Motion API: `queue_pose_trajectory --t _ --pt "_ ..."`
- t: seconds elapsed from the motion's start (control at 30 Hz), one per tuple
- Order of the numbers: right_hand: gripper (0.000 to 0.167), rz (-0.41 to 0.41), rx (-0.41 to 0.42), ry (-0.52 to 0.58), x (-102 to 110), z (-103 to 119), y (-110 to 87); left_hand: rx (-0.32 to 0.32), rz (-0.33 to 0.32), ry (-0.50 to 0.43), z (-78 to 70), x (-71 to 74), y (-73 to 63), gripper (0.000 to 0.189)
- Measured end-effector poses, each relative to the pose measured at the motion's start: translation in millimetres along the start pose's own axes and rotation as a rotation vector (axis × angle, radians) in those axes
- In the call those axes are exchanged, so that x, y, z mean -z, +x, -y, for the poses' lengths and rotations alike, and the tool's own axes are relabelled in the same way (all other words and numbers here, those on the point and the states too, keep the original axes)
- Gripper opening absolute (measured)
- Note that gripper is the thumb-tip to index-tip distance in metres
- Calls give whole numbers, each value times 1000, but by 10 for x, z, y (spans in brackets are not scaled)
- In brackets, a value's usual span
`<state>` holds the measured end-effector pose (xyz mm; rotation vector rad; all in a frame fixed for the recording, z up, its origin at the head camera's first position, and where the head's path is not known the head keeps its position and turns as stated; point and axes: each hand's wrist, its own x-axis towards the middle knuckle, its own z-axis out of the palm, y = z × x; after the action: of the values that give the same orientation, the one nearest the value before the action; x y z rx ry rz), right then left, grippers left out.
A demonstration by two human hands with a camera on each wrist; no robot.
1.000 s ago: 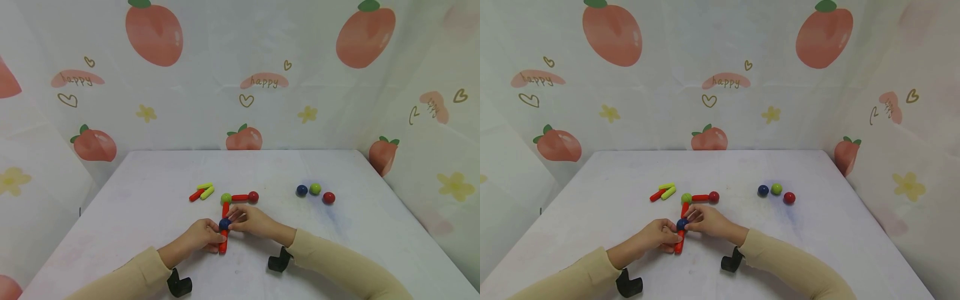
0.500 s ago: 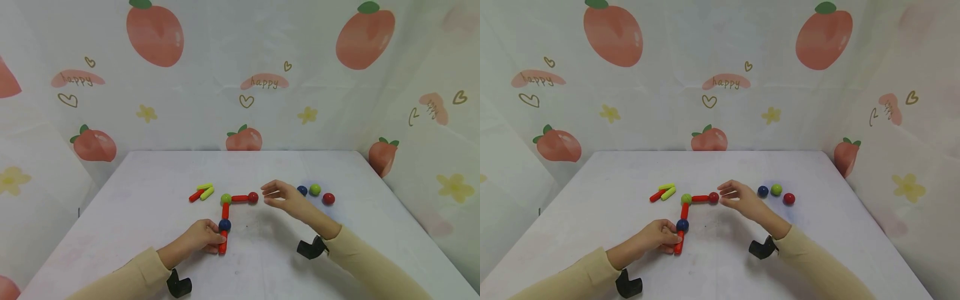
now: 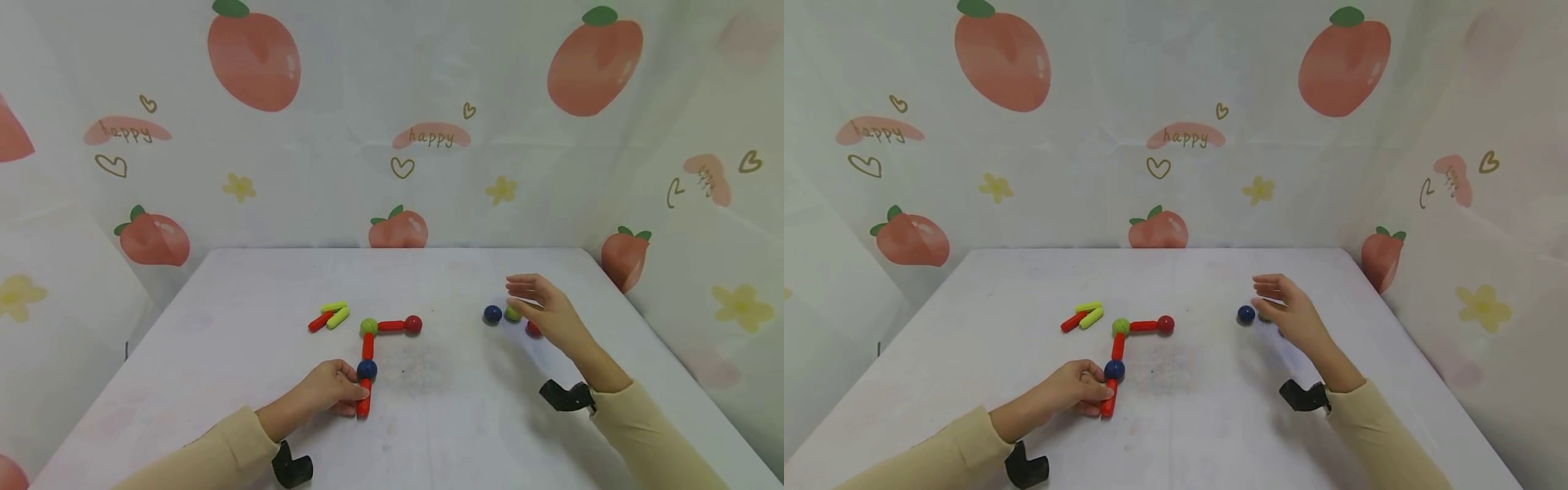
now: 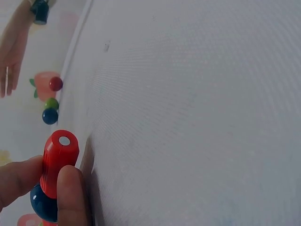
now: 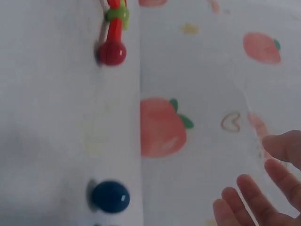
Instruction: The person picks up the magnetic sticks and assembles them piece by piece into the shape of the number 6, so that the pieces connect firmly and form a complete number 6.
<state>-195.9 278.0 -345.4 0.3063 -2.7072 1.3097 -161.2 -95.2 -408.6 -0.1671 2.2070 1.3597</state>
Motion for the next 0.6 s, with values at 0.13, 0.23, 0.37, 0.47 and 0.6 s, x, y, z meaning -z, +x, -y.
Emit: queue_pose_trajectory --t 0.13,0.23,0.37,0.47,0.6 --pt "46 -30 -30 -38 104 -159 -40 -1 7 -3 -2 3 -7 38" --pt "48 -49 -45 -49 155 -278 -51 -3 11 -4 -3 7 -11 39" --pt "50 -50 -92 -56 184 -423 -48 -4 13 -7 -6 10 -16 39" --pt "54 -22 -143 -60 187 -506 -40 -5 13 -7 -7 11 -19 39" --pt "61 26 -203 -86 182 -596 -18 -10 15 -3 -5 13 -21 39"
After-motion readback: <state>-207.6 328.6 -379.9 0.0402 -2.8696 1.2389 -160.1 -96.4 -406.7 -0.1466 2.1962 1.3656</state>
